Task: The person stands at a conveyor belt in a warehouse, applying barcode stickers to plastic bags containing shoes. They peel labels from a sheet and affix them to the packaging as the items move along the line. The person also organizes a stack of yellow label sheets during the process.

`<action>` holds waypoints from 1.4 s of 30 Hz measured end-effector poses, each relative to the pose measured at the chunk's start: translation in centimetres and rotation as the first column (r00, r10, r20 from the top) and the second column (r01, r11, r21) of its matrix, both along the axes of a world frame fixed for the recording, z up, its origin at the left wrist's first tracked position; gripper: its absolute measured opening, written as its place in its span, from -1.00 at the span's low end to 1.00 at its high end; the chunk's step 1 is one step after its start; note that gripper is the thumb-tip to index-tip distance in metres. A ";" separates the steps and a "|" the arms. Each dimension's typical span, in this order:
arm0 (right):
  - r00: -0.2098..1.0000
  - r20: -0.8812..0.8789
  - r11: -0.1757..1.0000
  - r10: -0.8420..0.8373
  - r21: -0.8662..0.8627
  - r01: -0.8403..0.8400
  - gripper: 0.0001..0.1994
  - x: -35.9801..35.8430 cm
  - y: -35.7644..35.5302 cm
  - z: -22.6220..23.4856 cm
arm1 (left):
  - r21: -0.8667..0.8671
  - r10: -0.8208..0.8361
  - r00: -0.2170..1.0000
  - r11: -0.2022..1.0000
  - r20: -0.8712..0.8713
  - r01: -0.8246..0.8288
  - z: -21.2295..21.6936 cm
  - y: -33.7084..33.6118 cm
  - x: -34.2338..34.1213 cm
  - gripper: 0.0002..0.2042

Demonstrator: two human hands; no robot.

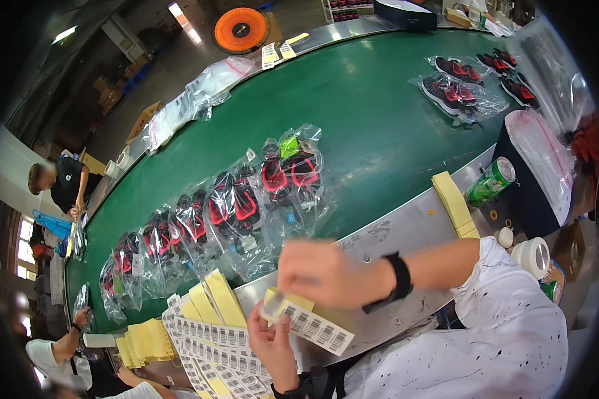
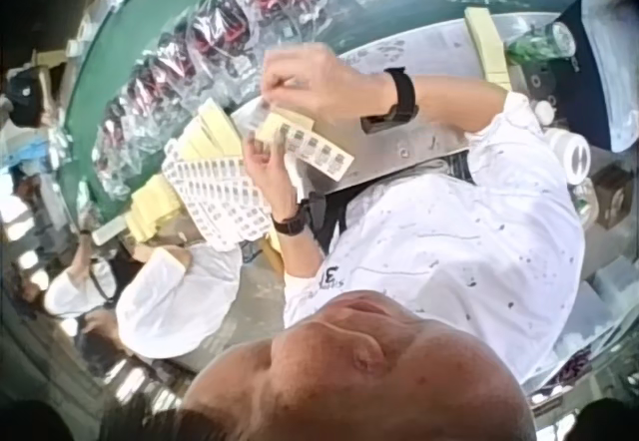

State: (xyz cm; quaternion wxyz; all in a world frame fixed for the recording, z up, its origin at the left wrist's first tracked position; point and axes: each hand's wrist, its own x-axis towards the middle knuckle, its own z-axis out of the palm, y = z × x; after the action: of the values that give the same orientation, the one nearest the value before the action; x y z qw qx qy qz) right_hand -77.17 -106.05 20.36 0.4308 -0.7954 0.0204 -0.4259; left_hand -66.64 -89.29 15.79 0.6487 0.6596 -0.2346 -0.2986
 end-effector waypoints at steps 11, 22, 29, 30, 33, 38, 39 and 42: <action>0.786 -0.319 0.328 -0.529 0.778 0.536 -0.30 2.0 -25.7 -10.1 | 0.010 0.072 0.997 0.997 0.012 -0.072 -4.8 -0.4 -2.1 -0.65; 0.836 -0.346 0.387 -0.425 0.766 0.513 -0.30 -0.4 -26.3 -10.5 | 0.015 0.096 0.995 0.995 -0.029 -0.096 -4.5 -0.1 -2.5 -0.71; 0.844 -0.327 0.486 -0.426 0.704 0.518 -0.71 -1.1 -29.6 -7.4 | -0.012 0.083 0.996 0.996 -0.034 -0.083 -4.5 -0.5 -2.9 -0.71; 0.853 -0.349 0.472 -0.387 0.720 0.509 -0.77 -0.6 -29.9 -7.2 | -0.021 0.084 0.996 0.996 -0.039 -0.085 -4.6 -0.5 -2.8 -0.71; 0.851 -0.422 0.433 -0.313 0.734 0.524 -0.81 0.5 -30.5 -8.3 | -0.025 0.086 0.996 0.996 -0.036 -0.087 -4.7 -0.4 -2.8 -0.70; 0.861 -0.401 0.272 -0.312 0.831 0.485 -0.78 2.4 -30.7 -10.5 | -0.003 0.098 0.995 0.995 -0.035 -0.098 -4.6 -0.6 -2.9 -0.70; 0.869 -0.387 0.247 -0.309 0.850 0.466 -0.76 2.7 -30.9 -10.9 | -0.012 0.092 0.995 0.996 -0.039 -0.093 -4.9 -0.6 -2.9 -0.70; 0.879 -0.360 0.234 -0.313 0.868 0.438 -0.87 4.7 -29.2 -11.1 | -0.007 0.114 0.993 0.993 -0.023 -0.114 -5.2 -0.4 -2.7 -0.70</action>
State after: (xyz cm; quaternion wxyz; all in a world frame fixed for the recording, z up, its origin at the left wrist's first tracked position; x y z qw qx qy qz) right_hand -72.47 -135.26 9.25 0.6882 -0.3961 0.4732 -0.3816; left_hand -69.31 -89.72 10.63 0.6700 0.6657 -0.1906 -0.2676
